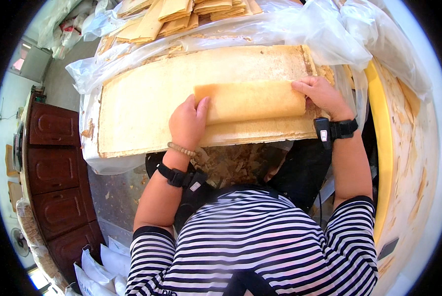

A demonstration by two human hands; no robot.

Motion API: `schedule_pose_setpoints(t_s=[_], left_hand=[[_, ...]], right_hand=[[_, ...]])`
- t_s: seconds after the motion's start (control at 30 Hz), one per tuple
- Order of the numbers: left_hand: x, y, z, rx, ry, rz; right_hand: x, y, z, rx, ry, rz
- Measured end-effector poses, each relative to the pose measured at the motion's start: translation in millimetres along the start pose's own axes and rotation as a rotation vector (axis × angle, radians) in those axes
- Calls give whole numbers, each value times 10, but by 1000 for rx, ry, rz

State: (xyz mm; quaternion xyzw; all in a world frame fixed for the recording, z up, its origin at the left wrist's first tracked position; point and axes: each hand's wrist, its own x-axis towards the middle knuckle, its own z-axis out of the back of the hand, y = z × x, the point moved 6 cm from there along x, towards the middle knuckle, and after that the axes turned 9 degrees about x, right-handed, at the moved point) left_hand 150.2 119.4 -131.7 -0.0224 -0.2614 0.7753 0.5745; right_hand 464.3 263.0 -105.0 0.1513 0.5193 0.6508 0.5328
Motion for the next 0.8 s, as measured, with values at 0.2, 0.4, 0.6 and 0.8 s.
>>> schedule_pose_setpoints(t_s=[0.2,0.4,0.6,0.8], left_hand=[[27,-27,-13,57,13,36],[64,-28,-35,103,5,-5],[88,-10,-55,176,25,11],[1,-232,145,410,-413,-157]], right_hand=[[99,48,-176,-257,-330,407],[54,149,-248,-806,-489,175],[-474,740,-1162,-846,-324,853],[-138,297,-1255,-921,-188,546]])
